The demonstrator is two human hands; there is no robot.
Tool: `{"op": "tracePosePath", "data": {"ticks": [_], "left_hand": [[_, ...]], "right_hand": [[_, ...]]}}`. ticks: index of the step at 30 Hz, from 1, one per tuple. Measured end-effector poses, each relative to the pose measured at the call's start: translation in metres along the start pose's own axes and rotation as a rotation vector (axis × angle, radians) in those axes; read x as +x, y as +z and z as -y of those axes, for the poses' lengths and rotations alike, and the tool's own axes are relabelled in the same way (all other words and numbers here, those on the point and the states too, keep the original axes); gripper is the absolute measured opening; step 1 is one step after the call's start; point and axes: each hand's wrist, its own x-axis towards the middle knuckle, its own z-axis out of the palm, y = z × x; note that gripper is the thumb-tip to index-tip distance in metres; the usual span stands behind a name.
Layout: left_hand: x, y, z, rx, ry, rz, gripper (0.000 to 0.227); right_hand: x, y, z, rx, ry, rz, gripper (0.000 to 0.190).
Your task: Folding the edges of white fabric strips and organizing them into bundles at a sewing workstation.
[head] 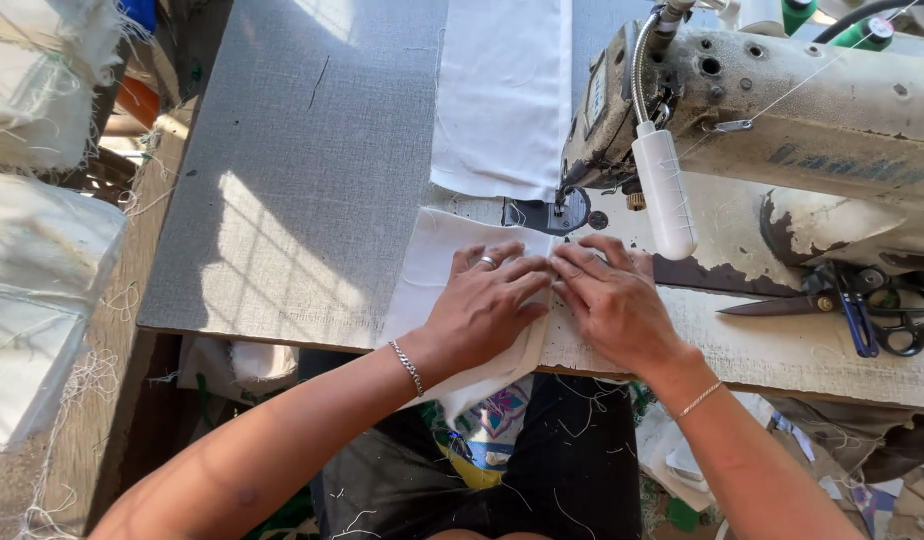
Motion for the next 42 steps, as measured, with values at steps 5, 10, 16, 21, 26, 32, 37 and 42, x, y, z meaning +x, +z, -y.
{"op": "tracePosePath", "data": {"ticks": [5,10,16,21,26,32,37,42], "left_hand": [[0.013,-0.003,0.001,0.011,-0.039,0.007,0.027],[0.028,-0.003,0.001,0.019,-0.061,-0.059,0.034],[0.037,-0.005,0.005,0.047,-0.053,-0.059,0.035],[0.042,0.001,0.011,0.081,-0.076,-0.065,0.036],[0.046,-0.004,0.007,0.024,-0.078,-0.050,0.031],[0.051,0.021,0.030,0.163,-0.052,-0.042,0.035],[0.035,0.005,0.009,0.035,-0.044,-0.101,0.027],[-0.048,-0.024,-0.084,-0.399,-0.227,-0.238,0.006]], "right_hand": [[0.006,0.002,-0.013,0.051,0.030,0.014,0.035],[0.010,0.007,-0.023,0.154,0.048,0.005,0.037],[0.018,0.017,-0.034,0.131,0.048,-0.030,0.038],[0.026,0.013,-0.033,0.169,0.069,-0.061,0.036],[0.025,0.018,-0.039,0.189,0.087,-0.072,0.035],[0.022,0.016,-0.028,0.153,0.164,-0.102,0.036],[-0.043,-0.014,0.048,0.408,0.343,-0.391,0.003],[-0.110,-0.003,0.105,0.745,0.544,-0.229,0.016]]}}
